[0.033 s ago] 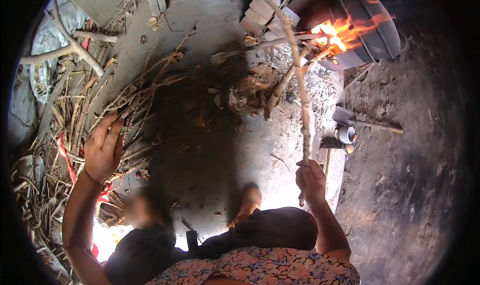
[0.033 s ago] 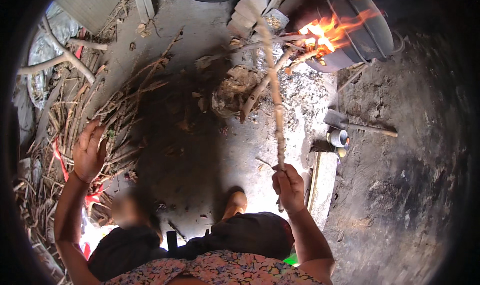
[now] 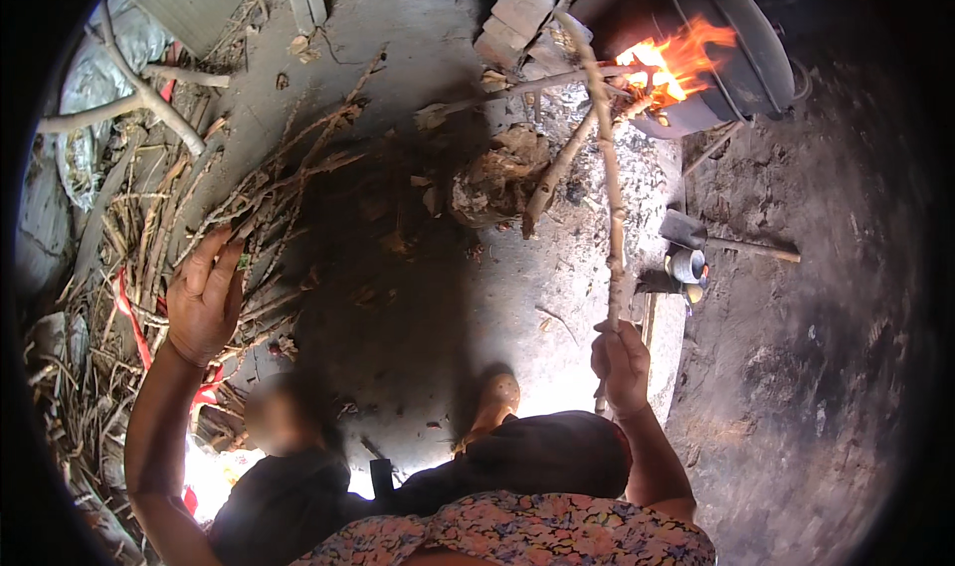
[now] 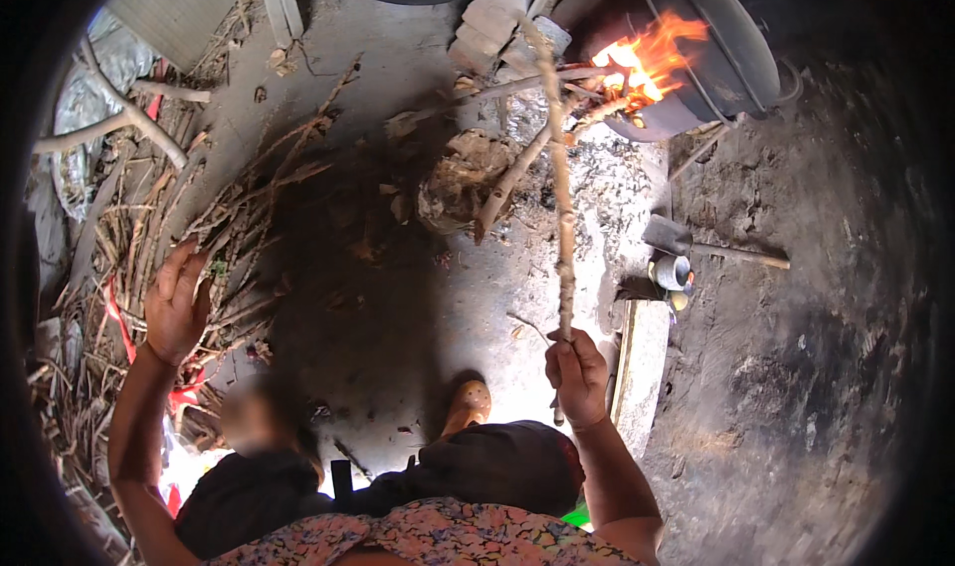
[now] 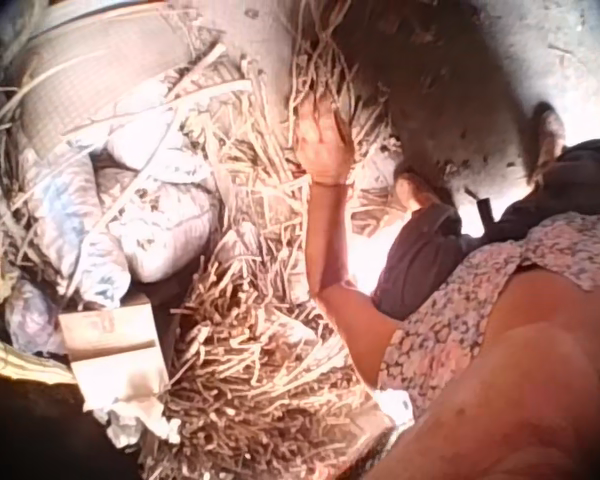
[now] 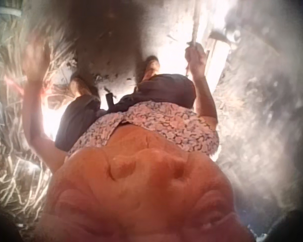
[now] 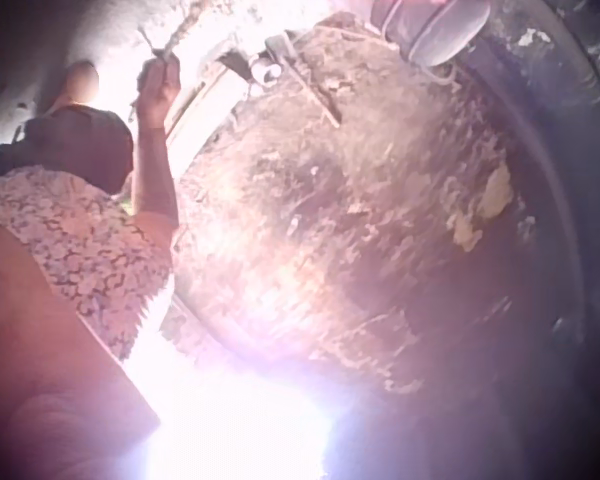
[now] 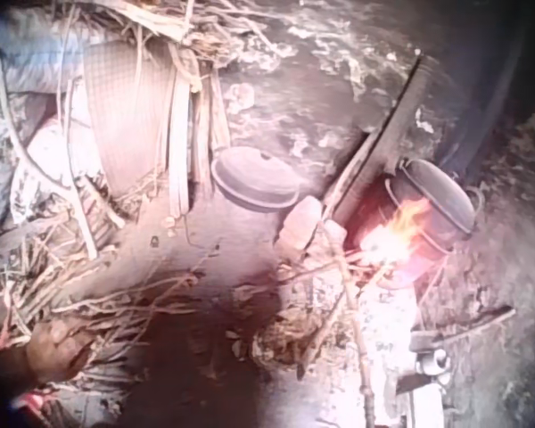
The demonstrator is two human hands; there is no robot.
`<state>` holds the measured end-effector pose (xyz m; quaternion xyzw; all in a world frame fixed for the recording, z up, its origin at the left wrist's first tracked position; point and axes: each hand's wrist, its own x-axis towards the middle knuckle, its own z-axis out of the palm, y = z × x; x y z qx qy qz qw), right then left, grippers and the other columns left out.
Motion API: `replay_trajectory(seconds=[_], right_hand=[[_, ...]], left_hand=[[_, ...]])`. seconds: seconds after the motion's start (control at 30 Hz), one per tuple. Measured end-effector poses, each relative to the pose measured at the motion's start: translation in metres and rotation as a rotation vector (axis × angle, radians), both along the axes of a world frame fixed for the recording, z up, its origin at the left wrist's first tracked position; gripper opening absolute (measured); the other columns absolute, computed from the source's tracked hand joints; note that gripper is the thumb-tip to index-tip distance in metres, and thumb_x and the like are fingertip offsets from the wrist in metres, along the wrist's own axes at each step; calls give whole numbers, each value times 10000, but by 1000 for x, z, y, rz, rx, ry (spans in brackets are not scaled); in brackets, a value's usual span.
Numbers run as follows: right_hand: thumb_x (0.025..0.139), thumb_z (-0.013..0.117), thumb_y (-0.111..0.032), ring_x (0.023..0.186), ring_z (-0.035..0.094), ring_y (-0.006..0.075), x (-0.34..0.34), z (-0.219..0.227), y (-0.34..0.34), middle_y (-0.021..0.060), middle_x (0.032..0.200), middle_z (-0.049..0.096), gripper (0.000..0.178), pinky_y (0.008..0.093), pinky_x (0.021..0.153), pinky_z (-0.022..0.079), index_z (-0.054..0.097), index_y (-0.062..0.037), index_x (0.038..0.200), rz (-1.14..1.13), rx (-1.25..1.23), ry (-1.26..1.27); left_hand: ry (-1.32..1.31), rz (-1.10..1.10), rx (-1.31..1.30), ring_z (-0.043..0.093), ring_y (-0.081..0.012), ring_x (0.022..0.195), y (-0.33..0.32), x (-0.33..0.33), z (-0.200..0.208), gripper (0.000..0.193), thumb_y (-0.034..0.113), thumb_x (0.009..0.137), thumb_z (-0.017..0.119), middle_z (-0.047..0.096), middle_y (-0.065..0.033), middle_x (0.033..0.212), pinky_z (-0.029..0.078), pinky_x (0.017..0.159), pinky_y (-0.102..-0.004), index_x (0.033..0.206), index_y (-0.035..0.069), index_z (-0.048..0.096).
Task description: The person shells peanuts by hand, then stands up to tend a wood-fired stove, adjusting burning sticks and using a tool inside a large pot.
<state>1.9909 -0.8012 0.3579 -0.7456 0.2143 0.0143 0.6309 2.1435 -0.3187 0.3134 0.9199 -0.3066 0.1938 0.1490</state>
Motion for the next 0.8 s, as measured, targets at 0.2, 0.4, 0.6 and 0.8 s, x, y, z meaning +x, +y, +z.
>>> replay_trajectory(seconds=[0.2, 0.4, 0.6, 0.8], right_hand=[[979, 443, -159, 436, 296, 33, -22, 7, -2, -55, 568, 368, 160, 207, 392, 227, 538, -30, 970, -279, -12, -13], [992, 428, -169, 448, 320, 32, -15, 15, -1, -44, 598, 406, 148, 193, 402, 239, 520, -53, 980, -371, -68, 41], [988, 437, -171, 447, 361, 60, 47, 17, -9, -7, 630, 450, 189, 211, 391, 287, 532, -8, 995, -380, -36, 12], [961, 470, -189, 471, 390, 75, 132, 4, -35, 0, 669, 494, 171, 226, 419, 334, 536, -41, 907, -415, -51, -43]], left_hand=[[37, -29, -15, 617, -327, 983, -4, 3, -5, 388, -45, 758, 618, 546, -150, 1207, 536, 807, -374, 1138, 18, 569], [118, -77, -58, 622, -332, 956, -4, 2, -18, 367, -51, 761, 608, 540, -157, 1209, 537, 774, -378, 1121, 14, 581], [243, -88, -57, 579, -377, 1056, 1, -7, -28, 376, -39, 770, 594, 533, -185, 1225, 506, 862, -406, 1139, 26, 558], [263, -97, -42, 619, -358, 941, 2, -14, -29, 306, -41, 766, 602, 546, -161, 1194, 537, 745, -400, 1068, 7, 596]])
